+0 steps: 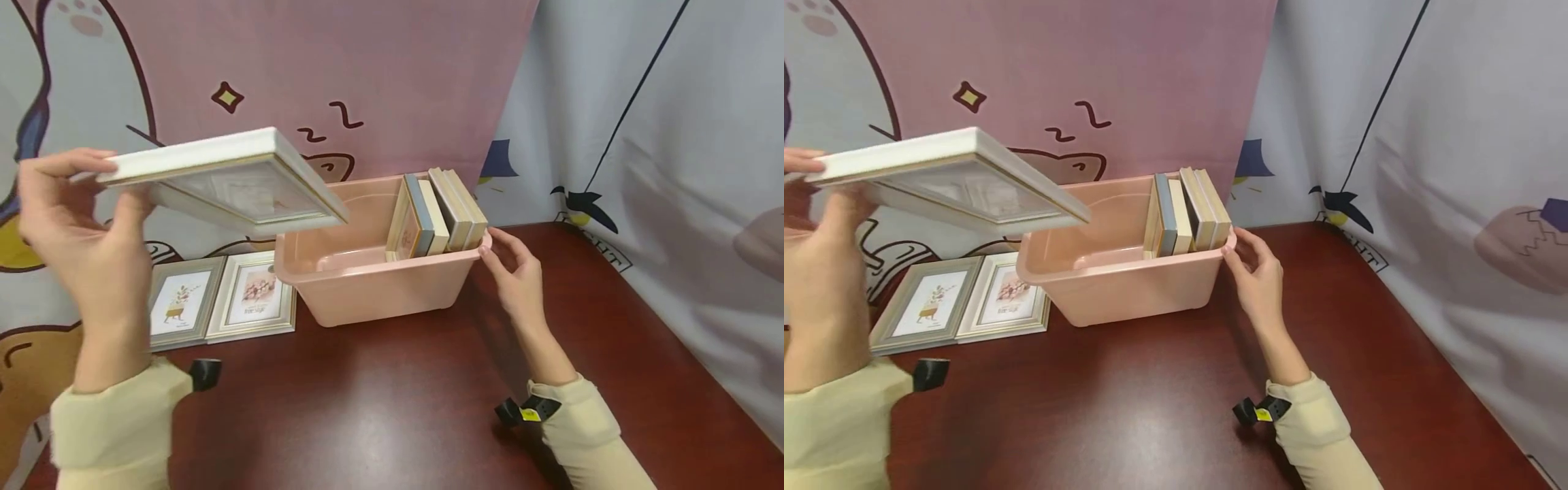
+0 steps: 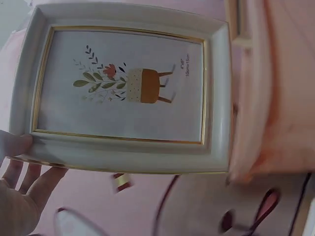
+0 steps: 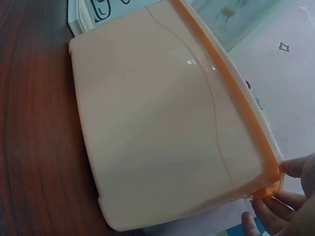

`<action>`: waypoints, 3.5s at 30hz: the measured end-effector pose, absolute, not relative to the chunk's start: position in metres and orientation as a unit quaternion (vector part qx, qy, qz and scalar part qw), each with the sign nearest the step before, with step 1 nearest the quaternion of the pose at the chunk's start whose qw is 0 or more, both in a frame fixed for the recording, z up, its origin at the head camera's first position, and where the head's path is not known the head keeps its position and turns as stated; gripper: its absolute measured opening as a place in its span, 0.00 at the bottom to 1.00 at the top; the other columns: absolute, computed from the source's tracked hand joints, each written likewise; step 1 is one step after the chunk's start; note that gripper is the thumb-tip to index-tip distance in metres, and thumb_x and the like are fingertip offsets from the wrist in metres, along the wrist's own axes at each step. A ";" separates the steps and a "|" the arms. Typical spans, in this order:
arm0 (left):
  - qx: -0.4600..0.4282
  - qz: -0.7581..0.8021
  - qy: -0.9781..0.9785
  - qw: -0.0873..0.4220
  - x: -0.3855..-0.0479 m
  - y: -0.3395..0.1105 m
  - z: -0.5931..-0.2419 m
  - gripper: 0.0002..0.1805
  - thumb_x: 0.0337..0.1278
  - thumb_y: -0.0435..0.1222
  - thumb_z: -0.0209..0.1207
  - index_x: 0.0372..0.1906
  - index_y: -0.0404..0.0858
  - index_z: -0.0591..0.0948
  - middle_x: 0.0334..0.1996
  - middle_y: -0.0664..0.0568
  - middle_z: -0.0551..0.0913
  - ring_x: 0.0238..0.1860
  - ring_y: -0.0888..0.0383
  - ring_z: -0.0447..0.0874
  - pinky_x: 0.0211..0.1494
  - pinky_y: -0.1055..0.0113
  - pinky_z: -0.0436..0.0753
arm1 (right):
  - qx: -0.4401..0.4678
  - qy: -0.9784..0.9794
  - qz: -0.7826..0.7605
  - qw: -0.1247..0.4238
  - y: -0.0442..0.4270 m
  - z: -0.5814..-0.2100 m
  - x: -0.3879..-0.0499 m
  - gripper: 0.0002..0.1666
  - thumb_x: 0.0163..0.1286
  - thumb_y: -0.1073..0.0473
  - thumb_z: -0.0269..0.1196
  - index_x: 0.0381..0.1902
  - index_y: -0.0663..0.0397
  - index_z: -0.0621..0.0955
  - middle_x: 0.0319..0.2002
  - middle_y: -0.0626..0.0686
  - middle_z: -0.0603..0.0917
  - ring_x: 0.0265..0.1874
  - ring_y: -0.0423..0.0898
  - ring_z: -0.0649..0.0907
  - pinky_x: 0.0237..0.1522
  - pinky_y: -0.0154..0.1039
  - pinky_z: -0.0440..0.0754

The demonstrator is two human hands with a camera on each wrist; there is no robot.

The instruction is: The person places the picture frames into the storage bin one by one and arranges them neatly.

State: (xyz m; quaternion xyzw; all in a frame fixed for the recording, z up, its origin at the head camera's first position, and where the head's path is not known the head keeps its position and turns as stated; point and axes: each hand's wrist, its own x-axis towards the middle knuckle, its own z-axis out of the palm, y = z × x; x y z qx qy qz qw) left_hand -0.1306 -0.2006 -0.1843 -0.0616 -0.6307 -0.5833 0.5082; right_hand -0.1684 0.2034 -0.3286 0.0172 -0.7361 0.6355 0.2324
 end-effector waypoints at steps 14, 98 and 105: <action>-0.148 -0.628 -0.689 0.330 -0.227 -0.108 -0.239 0.13 0.55 0.13 0.50 0.42 0.26 0.75 0.47 0.50 0.84 0.48 0.62 0.82 0.41 0.77 0.80 | 0.014 -0.739 0.633 0.229 0.203 -0.328 -0.168 0.23 0.71 0.62 0.63 0.63 0.61 0.78 0.59 0.61 0.82 0.48 0.27 0.82 0.47 0.20 0.82; 0.031 -0.568 -0.788 0.237 -0.223 -0.245 -0.335 0.17 0.65 0.33 0.61 0.56 0.31 0.80 0.38 0.73 0.81 0.39 0.76 0.80 0.43 0.85 0.80 | -0.025 -0.729 0.648 0.221 0.196 -0.323 -0.166 0.22 0.71 0.61 0.63 0.62 0.57 0.80 0.57 0.54 0.83 0.48 0.29 0.84 0.48 0.19 0.81; 0.049 -0.591 -0.786 0.175 -0.227 -0.225 -0.366 0.22 0.65 0.32 0.60 0.61 0.29 0.75 0.55 0.37 0.82 0.35 0.81 0.79 0.40 0.87 0.82 | -0.023 -0.724 0.653 0.220 0.196 -0.322 -0.166 0.22 0.71 0.62 0.63 0.62 0.58 0.80 0.54 0.48 0.84 0.47 0.29 0.84 0.47 0.20 0.82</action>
